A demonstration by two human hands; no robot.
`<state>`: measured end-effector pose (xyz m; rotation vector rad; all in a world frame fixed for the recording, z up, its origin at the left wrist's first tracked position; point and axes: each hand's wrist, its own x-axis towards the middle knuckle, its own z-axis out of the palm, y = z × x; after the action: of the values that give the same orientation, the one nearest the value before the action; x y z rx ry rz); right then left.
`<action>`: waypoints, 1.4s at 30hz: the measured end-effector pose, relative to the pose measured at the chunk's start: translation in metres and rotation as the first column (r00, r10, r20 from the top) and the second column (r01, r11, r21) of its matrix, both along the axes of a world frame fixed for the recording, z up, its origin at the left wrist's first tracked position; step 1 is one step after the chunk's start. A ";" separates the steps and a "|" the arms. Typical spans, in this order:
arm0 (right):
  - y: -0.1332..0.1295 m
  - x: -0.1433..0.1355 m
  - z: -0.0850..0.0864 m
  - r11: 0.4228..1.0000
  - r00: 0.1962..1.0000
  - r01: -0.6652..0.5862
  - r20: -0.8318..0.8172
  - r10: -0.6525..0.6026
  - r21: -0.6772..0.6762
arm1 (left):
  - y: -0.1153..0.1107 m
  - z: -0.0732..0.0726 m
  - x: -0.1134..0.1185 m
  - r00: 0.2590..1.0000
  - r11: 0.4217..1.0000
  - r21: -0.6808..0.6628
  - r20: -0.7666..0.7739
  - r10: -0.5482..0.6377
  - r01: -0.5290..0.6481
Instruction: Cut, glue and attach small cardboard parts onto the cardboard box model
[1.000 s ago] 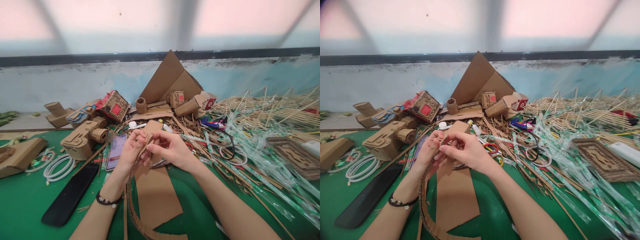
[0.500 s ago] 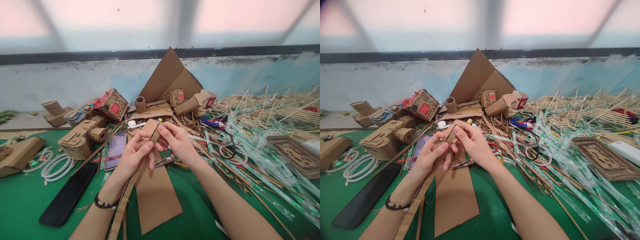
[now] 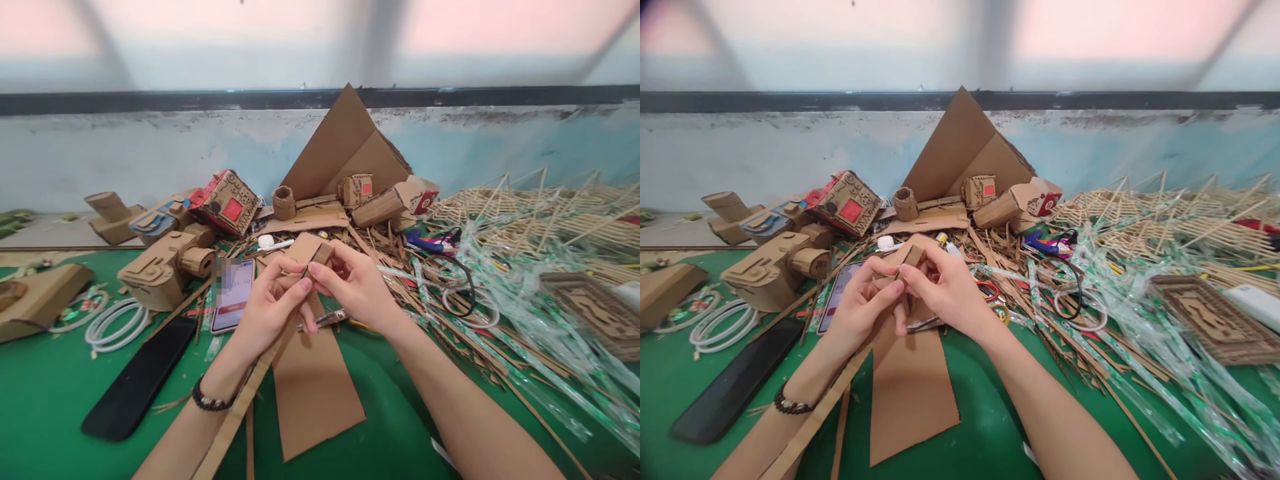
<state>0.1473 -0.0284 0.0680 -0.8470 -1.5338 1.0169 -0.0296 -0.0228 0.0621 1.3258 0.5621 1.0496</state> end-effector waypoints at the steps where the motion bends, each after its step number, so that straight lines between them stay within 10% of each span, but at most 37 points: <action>1: 0.000 0.000 -0.001 0.999 0.999 0.020 0.028 -0.020 0.026 | 0.000 0.000 0.000 1.000 1.000 -0.002 -0.001 0.006 -0.006; 33: 0.011 0.004 -0.011 0.968 0.972 0.193 0.103 -0.211 0.163 | 0.003 -0.010 0.006 0.994 0.992 -0.084 -0.049 -0.096 0.092; 38: 0.018 0.015 -0.006 0.881 0.901 0.429 -0.030 -0.432 0.199 | 0.004 -0.006 0.002 0.985 0.978 -0.150 -0.065 -0.159 0.148; 42: 0.035 0.051 0.000 0.693 0.671 0.717 -0.348 -0.655 0.079 | 0.007 -0.003 -0.007 0.971 0.945 -0.226 0.060 -0.229 0.237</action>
<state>0.1981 0.0062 0.0675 -0.9659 -0.9000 0.3727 -0.0371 -0.0154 0.0594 1.1351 0.4741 0.7840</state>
